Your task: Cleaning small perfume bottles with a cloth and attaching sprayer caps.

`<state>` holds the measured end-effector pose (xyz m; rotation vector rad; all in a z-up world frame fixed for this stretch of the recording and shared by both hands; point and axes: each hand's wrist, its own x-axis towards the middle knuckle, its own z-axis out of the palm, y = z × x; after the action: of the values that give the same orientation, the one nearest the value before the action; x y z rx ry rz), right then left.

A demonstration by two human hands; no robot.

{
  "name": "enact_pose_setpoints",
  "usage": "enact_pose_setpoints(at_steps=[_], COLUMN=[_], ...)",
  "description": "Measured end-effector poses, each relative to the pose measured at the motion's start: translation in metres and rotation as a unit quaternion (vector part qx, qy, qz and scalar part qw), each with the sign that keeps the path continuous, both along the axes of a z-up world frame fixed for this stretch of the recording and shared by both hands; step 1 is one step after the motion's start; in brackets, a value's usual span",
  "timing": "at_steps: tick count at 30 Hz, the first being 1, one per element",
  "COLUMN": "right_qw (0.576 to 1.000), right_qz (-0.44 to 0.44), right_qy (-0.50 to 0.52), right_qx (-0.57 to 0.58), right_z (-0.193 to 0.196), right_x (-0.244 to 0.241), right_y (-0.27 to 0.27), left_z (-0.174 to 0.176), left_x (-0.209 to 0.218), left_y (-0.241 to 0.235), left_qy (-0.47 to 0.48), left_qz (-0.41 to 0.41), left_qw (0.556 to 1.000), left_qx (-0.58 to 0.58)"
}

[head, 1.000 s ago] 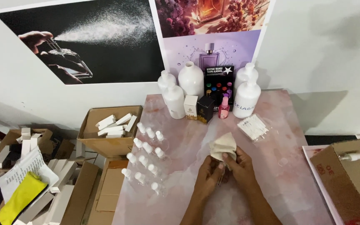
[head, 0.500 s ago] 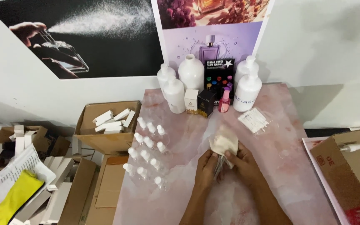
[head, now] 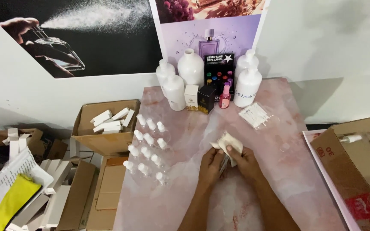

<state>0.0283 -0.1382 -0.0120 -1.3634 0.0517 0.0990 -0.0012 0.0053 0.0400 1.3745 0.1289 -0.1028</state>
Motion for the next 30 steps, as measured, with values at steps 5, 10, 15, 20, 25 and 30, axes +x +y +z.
enact_pose_setpoints(at_steps=[5,10,15,20,25,30], right_qw=[0.999,0.997,0.989,0.988,0.994,0.972], right_qz=[-0.009,-0.05,-0.118,-0.109,-0.064,0.126], right_qy=[0.002,0.011,-0.079,-0.083,-0.045,-0.05], right_qx=[-0.048,-0.059,-0.048,-0.072,0.076,0.192], right_z=[0.04,-0.003,0.03,-0.017,0.0,-0.054], right_x=[-0.011,-0.003,-0.006,-0.001,-0.01,0.008], right_y=[0.008,-0.002,0.012,0.013,0.018,-0.03], left_z=[0.032,0.007,-0.018,-0.037,-0.035,-0.035], left_x=[-0.016,-0.007,0.0,0.002,0.003,0.0], left_y=[-0.004,-0.006,-0.01,-0.018,-0.011,0.002], left_qy=[0.015,-0.001,-0.073,-0.144,-0.134,0.203], left_qz=[-0.01,-0.033,0.054,0.1,0.088,-0.08], left_qw=[1.0,0.999,0.992,0.982,0.986,0.932], left_qx=[0.01,0.005,0.088,0.074,0.042,-0.288])
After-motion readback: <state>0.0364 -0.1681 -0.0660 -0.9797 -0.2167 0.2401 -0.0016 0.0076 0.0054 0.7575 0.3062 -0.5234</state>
